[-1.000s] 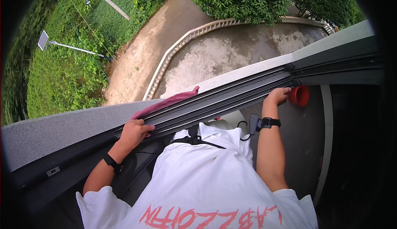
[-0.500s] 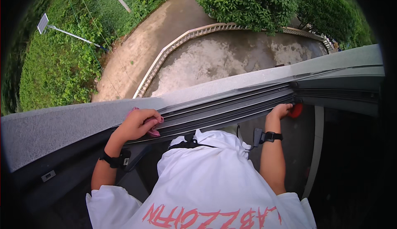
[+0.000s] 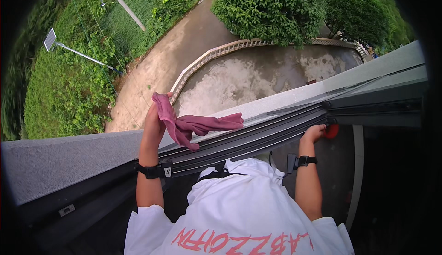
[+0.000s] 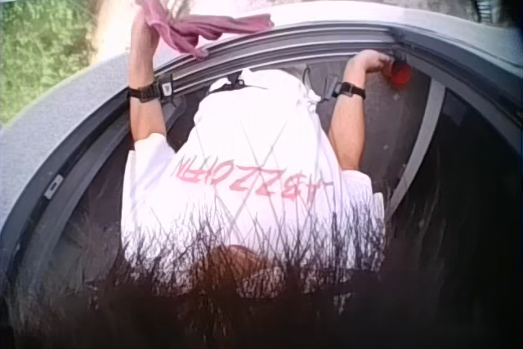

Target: The person wipes the metal track and frame of a large window with a cloth.

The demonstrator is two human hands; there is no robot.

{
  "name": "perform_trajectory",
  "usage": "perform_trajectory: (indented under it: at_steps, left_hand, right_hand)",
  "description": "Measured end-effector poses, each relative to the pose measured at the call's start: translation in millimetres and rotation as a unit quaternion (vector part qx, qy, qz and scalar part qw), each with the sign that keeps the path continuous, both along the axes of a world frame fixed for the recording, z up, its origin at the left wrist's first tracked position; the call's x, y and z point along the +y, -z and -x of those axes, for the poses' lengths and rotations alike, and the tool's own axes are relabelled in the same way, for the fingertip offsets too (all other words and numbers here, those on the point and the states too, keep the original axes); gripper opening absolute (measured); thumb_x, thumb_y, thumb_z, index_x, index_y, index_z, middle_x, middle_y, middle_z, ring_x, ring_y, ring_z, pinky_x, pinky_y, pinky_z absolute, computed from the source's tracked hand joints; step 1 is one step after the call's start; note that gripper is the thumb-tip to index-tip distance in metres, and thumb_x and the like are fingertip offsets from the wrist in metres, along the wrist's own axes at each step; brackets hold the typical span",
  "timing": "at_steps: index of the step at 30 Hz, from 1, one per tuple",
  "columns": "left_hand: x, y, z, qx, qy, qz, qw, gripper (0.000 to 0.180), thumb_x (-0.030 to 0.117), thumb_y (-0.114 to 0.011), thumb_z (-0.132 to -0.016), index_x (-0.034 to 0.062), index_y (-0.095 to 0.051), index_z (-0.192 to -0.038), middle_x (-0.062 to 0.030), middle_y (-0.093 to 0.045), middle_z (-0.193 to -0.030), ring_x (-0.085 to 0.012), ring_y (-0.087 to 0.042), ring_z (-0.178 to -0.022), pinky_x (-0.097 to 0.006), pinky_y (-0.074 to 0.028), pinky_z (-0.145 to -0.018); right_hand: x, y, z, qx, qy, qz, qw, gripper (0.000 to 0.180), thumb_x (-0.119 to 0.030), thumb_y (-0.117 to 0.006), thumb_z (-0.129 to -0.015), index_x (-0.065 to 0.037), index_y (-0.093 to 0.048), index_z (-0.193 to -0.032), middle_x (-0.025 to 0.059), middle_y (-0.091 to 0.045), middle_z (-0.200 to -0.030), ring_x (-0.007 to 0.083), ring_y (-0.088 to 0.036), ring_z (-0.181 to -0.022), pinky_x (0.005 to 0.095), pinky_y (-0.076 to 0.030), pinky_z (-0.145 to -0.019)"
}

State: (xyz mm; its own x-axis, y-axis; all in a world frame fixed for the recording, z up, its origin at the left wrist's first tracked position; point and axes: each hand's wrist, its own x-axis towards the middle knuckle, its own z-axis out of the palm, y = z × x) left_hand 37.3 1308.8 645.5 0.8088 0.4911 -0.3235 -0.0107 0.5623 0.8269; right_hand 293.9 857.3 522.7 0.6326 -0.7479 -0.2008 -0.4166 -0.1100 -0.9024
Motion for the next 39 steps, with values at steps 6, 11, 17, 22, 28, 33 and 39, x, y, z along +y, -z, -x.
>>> perform_trajectory:
  at_steps: [6, 11, 17, 22, 28, 33, 39]
  left_hand:
    - [-15, 15, -20, 0.084, -0.008, 0.011, 0.996, 0.031, 0.021, -0.05, -0.105, -0.0009, -0.062, -0.122, -0.0082, -0.068, -0.109, -0.0161, -0.066, -0.093, -0.03, -0.053, -0.086]
    - [-17, -20, -19, -0.011, 0.016, 0.031, 0.999, 0.043, 0.024, -0.049, -0.104, 0.0008, -0.047, -0.141, -0.0127, -0.062, -0.129, -0.0236, -0.063, -0.113, -0.041, -0.053, -0.094]
    - [-29, -72, -20, -0.123, 0.055, 0.034, 0.99, 0.042, 0.019, -0.044, -0.105, -0.0047, -0.046, -0.139, -0.0197, -0.059, -0.131, -0.028, -0.062, -0.116, -0.042, -0.05, -0.1]
    - [-33, -92, -13, -0.204, 0.057, 0.052, 0.976, 0.041, 0.015, -0.041, -0.107, -0.0078, -0.046, -0.14, -0.0195, -0.059, -0.133, -0.0273, -0.059, -0.123, -0.043, -0.046, -0.106]
    - [-11, -67, 2, -0.122, -0.033, -0.009, 0.992, 0.037, 0.016, -0.044, -0.107, -0.0071, -0.052, -0.135, -0.0137, -0.063, -0.13, -0.0206, -0.06, -0.122, -0.035, -0.045, -0.107]
    - [-6, -33, 2, -0.032, -0.1, -0.039, 0.994, 0.032, 0.016, -0.045, -0.107, -0.004, -0.061, -0.125, -0.008, -0.069, -0.117, -0.0147, -0.066, -0.106, -0.029, -0.05, -0.095]
    - [-6, 9, 3, 0.135, -0.056, -0.283, 0.948, 0.033, 0.021, -0.056, -0.102, -0.0015, -0.06, -0.125, -0.0097, -0.073, -0.099, -0.0154, -0.068, -0.095, -0.029, -0.051, -0.085]
  right_hand:
    - [-83, 32, -11, 0.131, -0.208, 0.034, 0.969, 0.074, -0.061, -0.04, -0.101, 0.004, -0.057, -0.13, 0.0177, -0.063, -0.124, 0.0271, -0.062, -0.104, 0.0371, -0.05, -0.085]
    - [-41, -108, 16, 0.124, -0.45, 0.321, 0.824, 0.062, -0.057, -0.058, -0.095, -0.002, -0.072, -0.073, 0.005, -0.063, -0.057, 0.0149, -0.062, -0.057, 0.0301, -0.045, -0.056]
    - [136, -177, 52, 0.017, -0.779, -0.057, 0.624, 0.038, -0.022, -0.069, -0.096, 0.0, -0.063, -0.127, 0.0117, -0.069, -0.119, 0.0163, -0.064, -0.111, 0.0302, -0.05, -0.094]
    - [232, -164, 70, -0.069, -0.837, -0.209, 0.5, 0.067, -0.029, -0.078, -0.088, -0.002, -0.05, -0.143, 0.0137, -0.061, -0.136, 0.0239, -0.056, -0.127, 0.0388, -0.043, -0.108]
    - [234, -169, 44, -0.02, -0.84, -0.256, 0.478, 0.025, -0.025, -0.061, -0.103, -0.001, -0.069, -0.101, -0.0053, -0.064, -0.089, 0.0056, -0.056, -0.086, 0.0247, -0.046, -0.082]
    - [218, -172, 33, 0.018, -0.813, -0.281, 0.51, 0.025, -0.027, -0.056, -0.106, -0.004, -0.065, -0.107, -0.0051, -0.061, -0.096, 0.0033, -0.053, -0.086, 0.0214, -0.045, -0.078]
    - [196, -181, 20, 0.079, -0.831, -0.299, 0.462, 0.024, -0.008, -0.068, -0.095, 0.001, -0.064, -0.118, 0.0044, -0.069, -0.105, 0.0098, -0.062, -0.087, 0.0244, -0.05, -0.075]
